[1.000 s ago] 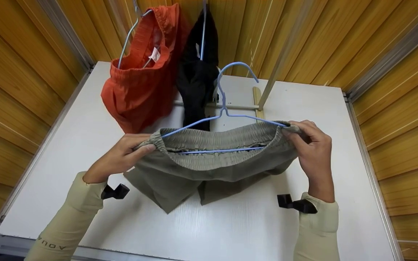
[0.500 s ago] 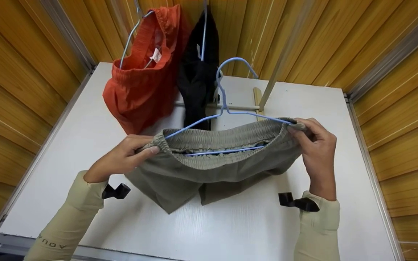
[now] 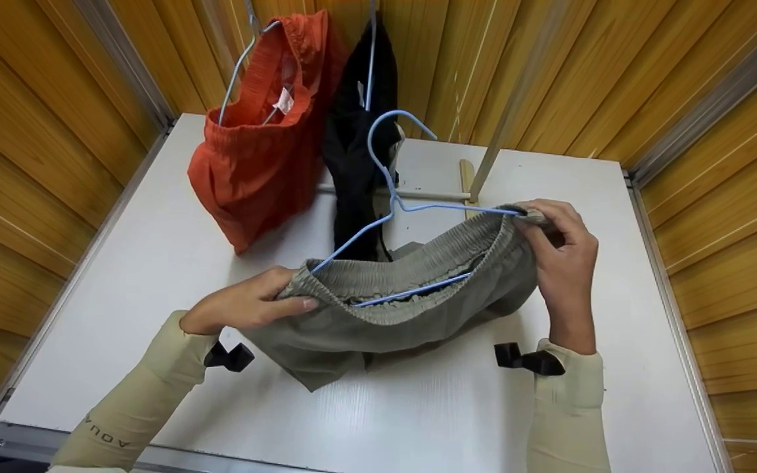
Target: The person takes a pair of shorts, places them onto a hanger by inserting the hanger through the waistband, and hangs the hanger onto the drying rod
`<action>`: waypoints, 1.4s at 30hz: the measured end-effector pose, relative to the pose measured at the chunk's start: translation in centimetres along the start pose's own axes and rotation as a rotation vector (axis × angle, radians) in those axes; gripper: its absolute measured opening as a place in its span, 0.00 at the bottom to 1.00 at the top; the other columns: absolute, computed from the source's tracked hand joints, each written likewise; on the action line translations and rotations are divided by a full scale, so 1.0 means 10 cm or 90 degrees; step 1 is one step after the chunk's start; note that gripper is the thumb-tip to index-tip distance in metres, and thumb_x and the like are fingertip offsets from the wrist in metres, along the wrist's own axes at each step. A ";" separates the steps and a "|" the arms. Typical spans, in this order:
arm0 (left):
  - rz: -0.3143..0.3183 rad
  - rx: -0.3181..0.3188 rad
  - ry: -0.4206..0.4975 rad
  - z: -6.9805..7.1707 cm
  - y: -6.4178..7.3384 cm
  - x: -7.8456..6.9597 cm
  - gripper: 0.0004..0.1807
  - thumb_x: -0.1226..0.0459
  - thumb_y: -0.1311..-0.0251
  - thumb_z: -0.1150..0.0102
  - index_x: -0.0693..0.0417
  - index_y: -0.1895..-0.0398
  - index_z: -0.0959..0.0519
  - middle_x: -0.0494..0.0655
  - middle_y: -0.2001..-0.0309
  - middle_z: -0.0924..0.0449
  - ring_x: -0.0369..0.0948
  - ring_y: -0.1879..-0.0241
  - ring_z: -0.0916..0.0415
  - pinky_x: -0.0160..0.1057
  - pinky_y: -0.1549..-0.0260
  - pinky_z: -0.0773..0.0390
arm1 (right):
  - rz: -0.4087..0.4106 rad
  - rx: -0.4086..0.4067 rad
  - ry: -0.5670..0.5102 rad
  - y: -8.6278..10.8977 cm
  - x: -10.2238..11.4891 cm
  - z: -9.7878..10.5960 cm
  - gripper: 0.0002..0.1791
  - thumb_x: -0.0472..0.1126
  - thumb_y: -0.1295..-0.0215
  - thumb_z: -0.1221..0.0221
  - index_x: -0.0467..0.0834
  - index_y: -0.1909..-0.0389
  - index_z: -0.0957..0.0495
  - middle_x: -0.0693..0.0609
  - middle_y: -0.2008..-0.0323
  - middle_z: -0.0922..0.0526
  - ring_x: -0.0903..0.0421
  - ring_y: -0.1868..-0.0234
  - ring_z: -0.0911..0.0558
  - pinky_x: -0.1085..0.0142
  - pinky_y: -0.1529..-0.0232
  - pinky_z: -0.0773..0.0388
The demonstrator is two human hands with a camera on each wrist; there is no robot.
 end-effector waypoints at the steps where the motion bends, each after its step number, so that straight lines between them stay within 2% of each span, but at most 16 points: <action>1: -0.003 0.003 0.011 -0.01 -0.01 0.00 0.11 0.60 0.30 0.51 0.57 0.52 0.24 0.39 0.66 0.27 0.32 0.64 0.32 0.30 0.59 0.29 | 0.001 -0.004 0.007 -0.01 0.00 -0.02 0.15 0.24 0.42 0.39 0.23 0.54 0.23 0.44 0.56 0.17 0.54 0.52 0.22 0.73 0.52 0.28; 5: -0.027 -0.014 0.023 -0.04 -0.04 -0.02 0.11 0.62 0.28 0.54 0.59 0.54 0.24 0.41 0.67 0.31 0.33 0.64 0.34 0.30 0.60 0.32 | -0.011 -0.047 0.106 -0.03 0.01 -0.08 0.17 0.28 0.40 0.38 0.30 0.50 0.21 0.44 0.44 0.21 0.53 0.40 0.27 0.73 0.47 0.32; 8: -0.047 -0.034 0.026 -0.08 -0.07 -0.03 0.14 0.62 0.27 0.56 0.59 0.49 0.24 0.44 0.59 0.22 0.31 0.58 0.30 0.30 0.52 0.28 | -0.064 -0.086 0.197 -0.05 0.02 -0.15 0.23 0.33 0.38 0.38 0.39 0.41 0.24 0.50 0.32 0.30 0.58 0.30 0.35 0.73 0.39 0.38; 10: -0.050 -0.045 0.028 -0.11 -0.08 -0.03 0.16 0.62 0.27 0.56 0.59 0.45 0.25 0.46 0.52 0.20 0.31 0.53 0.28 0.31 0.46 0.28 | -0.102 -0.093 0.230 -0.05 0.02 -0.19 0.30 0.36 0.36 0.40 0.44 0.32 0.33 0.54 0.26 0.41 0.62 0.26 0.44 0.71 0.31 0.46; 12: -0.044 -0.054 0.029 -0.14 -0.10 -0.04 0.17 0.62 0.27 0.57 0.57 0.42 0.25 0.46 0.46 0.21 0.30 0.48 0.29 0.33 0.41 0.29 | -0.133 -0.086 0.244 -0.04 0.02 -0.23 0.36 0.38 0.33 0.43 0.47 0.26 0.45 0.56 0.23 0.54 0.64 0.23 0.54 0.71 0.26 0.55; 15: -0.023 -0.069 0.030 -0.16 -0.09 -0.06 0.16 0.60 0.27 0.57 0.53 0.43 0.25 0.42 0.47 0.22 0.30 0.49 0.29 0.33 0.42 0.29 | -0.159 -0.071 0.240 -0.01 0.05 -0.30 0.40 0.41 0.30 0.48 0.47 0.24 0.59 0.57 0.22 0.66 0.68 0.24 0.63 0.77 0.27 0.64; 18: -0.020 -0.089 0.039 -0.19 -0.11 -0.09 0.16 0.60 0.27 0.57 0.53 0.44 0.24 0.41 0.48 0.22 0.30 0.51 0.30 0.33 0.43 0.29 | -0.181 -0.061 0.226 0.03 0.08 -0.37 0.41 0.43 0.28 0.51 0.47 0.24 0.66 0.58 0.23 0.72 0.70 0.25 0.68 0.80 0.29 0.69; 22: -0.027 -0.124 0.050 -0.23 -0.15 -0.13 0.16 0.62 0.27 0.56 0.57 0.44 0.24 0.45 0.47 0.21 0.32 0.49 0.29 0.34 0.42 0.29 | -0.195 -0.039 0.244 0.05 0.07 -0.42 0.39 0.46 0.26 0.55 0.49 0.24 0.69 0.59 0.24 0.75 0.71 0.26 0.70 0.79 0.29 0.71; 28: -0.025 -0.160 0.081 -0.27 -0.23 -0.20 0.19 0.60 0.27 0.56 0.56 0.38 0.26 0.48 0.40 0.23 0.35 0.39 0.29 0.34 0.37 0.32 | -0.178 0.029 0.294 0.07 0.02 -0.51 0.36 0.48 0.24 0.62 0.51 0.24 0.69 0.56 0.23 0.76 0.67 0.25 0.72 0.76 0.28 0.72; 32: -0.047 -0.183 0.088 -0.30 -0.31 -0.24 0.20 0.61 0.27 0.56 0.57 0.37 0.27 0.48 0.38 0.25 0.35 0.36 0.31 0.34 0.35 0.34 | -0.159 0.066 0.274 0.10 -0.01 -0.57 0.35 0.48 0.23 0.64 0.50 0.24 0.70 0.54 0.23 0.77 0.64 0.24 0.73 0.74 0.27 0.73; 36: -0.069 -0.223 0.085 -0.32 -0.39 -0.30 0.19 0.63 0.28 0.56 0.59 0.38 0.27 0.50 0.38 0.27 0.37 0.36 0.32 0.35 0.35 0.35 | -0.144 0.085 0.251 0.13 -0.03 -0.63 0.33 0.48 0.23 0.66 0.49 0.24 0.68 0.54 0.23 0.75 0.63 0.23 0.71 0.73 0.26 0.72; 42: -0.073 -0.293 0.088 -0.33 -0.49 -0.39 0.19 0.63 0.28 0.55 0.60 0.39 0.26 0.51 0.41 0.26 0.37 0.40 0.30 0.35 0.37 0.33 | -0.115 0.112 0.224 0.18 -0.05 -0.72 0.31 0.48 0.22 0.67 0.50 0.23 0.64 0.55 0.22 0.68 0.62 0.22 0.66 0.72 0.26 0.68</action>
Point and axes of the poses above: each hand's wrist, its own y-axis away from the middle knuckle, its own z-axis out of the back of the hand, x = y × z, the point moved 2 cm from there along -y, towards the middle knuckle
